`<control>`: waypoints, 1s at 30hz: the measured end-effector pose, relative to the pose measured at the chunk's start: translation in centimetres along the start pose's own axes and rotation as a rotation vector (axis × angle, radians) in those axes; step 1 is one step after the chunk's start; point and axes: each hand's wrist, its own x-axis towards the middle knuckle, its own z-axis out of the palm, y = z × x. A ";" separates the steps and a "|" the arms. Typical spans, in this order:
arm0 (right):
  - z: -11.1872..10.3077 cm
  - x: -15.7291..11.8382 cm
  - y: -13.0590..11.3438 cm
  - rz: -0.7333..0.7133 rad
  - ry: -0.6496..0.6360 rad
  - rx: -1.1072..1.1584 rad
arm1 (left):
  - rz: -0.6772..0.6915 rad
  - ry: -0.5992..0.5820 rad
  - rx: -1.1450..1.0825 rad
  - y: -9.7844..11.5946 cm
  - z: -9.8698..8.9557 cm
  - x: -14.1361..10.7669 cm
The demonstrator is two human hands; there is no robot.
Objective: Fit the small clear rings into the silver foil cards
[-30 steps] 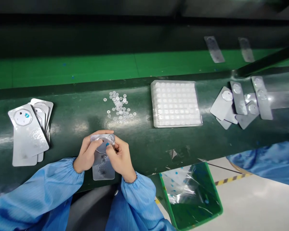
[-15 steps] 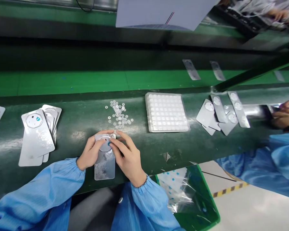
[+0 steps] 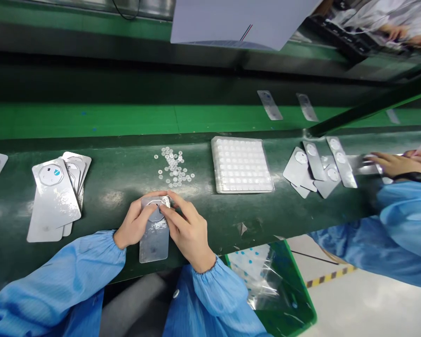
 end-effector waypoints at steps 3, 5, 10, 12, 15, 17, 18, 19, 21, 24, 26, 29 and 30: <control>0.0 0.2 0.1 -0.002 -0.030 0.004 | 0.033 0.015 0.029 0.1 0.0 0.0; 0.0 0.4 0.0 0.010 -0.048 0.010 | 0.041 0.024 0.032 0.2 0.0 0.0; 0.2 0.9 -0.7 0.133 -0.025 0.151 | -0.034 0.039 -0.047 0.7 0.2 0.2; 0.3 0.9 -1.0 0.221 0.014 0.265 | -0.111 0.075 -0.101 0.9 0.2 0.3; 0.5 0.7 -1.2 0.343 0.081 0.417 | -0.186 0.122 -0.162 1.0 0.2 0.5; 0.6 0.7 -1.1 0.368 0.109 0.435 | -0.193 0.133 -0.173 1.1 0.2 0.5; 0.7 0.7 -1.0 0.353 0.114 0.407 | -0.193 0.128 -0.174 1.1 0.2 0.5; 0.7 0.7 -0.9 0.323 0.112 0.358 | -0.191 0.117 -0.173 1.1 0.2 0.5; 0.7 0.8 -0.8 0.230 0.096 0.226 | -0.167 0.091 -0.150 1.0 0.2 0.4; 0.5 0.8 -0.7 0.102 0.075 0.056 | -0.089 0.081 -0.058 0.9 0.2 0.3; 0.5 0.8 -0.7 0.063 0.068 -0.001 | -0.051 0.069 0.004 0.8 0.2 0.2; 0.6 0.7 -0.7 0.068 0.050 -0.008 | -0.027 0.043 0.036 0.6 0.1 0.0; 0.7 0.6 -0.7 0.081 0.044 -0.001 | -0.022 0.037 0.034 0.6 0.1 0.0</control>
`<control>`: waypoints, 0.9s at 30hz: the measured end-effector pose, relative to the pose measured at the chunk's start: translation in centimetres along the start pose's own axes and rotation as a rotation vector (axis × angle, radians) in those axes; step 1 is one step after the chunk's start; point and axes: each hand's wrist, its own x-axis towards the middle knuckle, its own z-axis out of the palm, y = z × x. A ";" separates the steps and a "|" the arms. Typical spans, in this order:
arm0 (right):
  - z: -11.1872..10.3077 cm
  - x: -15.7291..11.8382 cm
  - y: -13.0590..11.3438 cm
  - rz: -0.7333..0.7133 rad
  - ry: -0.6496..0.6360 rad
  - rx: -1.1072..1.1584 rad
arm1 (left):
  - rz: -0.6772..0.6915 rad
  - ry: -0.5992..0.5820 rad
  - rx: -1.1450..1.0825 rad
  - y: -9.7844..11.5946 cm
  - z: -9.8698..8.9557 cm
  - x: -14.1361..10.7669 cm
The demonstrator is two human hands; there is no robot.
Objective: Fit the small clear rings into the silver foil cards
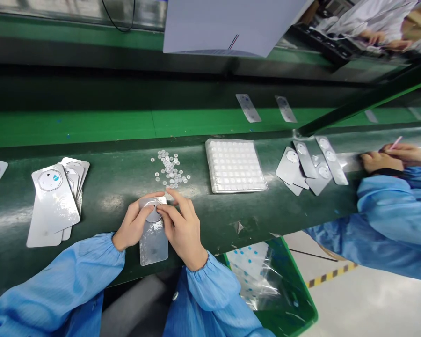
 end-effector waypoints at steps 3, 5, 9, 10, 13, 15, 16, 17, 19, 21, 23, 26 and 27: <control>0.3 0.0 0.0 0.059 -0.015 0.057 | 0.005 -0.005 -0.025 -0.1 -0.1 0.1; 0.4 0.1 -0.1 0.115 -0.014 0.159 | -0.023 0.011 -0.059 0.1 0.0 0.2; 0.5 0.0 -0.5 0.313 0.013 0.423 | -0.140 0.066 -0.176 0.8 0.2 0.5; 0.5 0.0 -0.6 0.360 0.025 0.474 | -0.178 0.070 -0.225 1.1 0.3 0.5; -0.3 -0.4 0.0 0.449 0.099 0.580 | -0.304 0.041 -0.403 1.6 0.4 0.4; -2.1 -1.3 1.1 0.516 0.195 0.658 | -0.362 0.014 -0.480 1.8 0.4 0.4; -3.6 -2.1 2.0 0.557 0.247 0.707 | -0.375 0.003 -0.499 1.8 0.3 0.5; -5.3 -3.2 3.1 0.606 0.296 0.748 | -0.380 -0.004 -0.513 1.8 0.2 0.5; -9.4 -6.3 5.7 0.727 0.368 0.762 | -0.381 -0.009 -0.533 1.7 0.1 0.6; -13.4 -10.4 8.4 0.899 0.406 0.622 | -0.380 -0.014 -0.534 1.6 -0.1 0.8; -16.3 -14.6 10.6 1.082 0.330 0.355 | -0.367 -0.012 -0.508 1.5 -0.1 0.9; -17.8 -19.2 12.2 1.241 0.162 -0.099 | -0.332 0.011 -0.469 1.5 0.1 0.9; -17.6 -19.9 12.4 1.259 0.140 -0.229 | -0.330 0.023 -0.461 1.6 0.1 0.9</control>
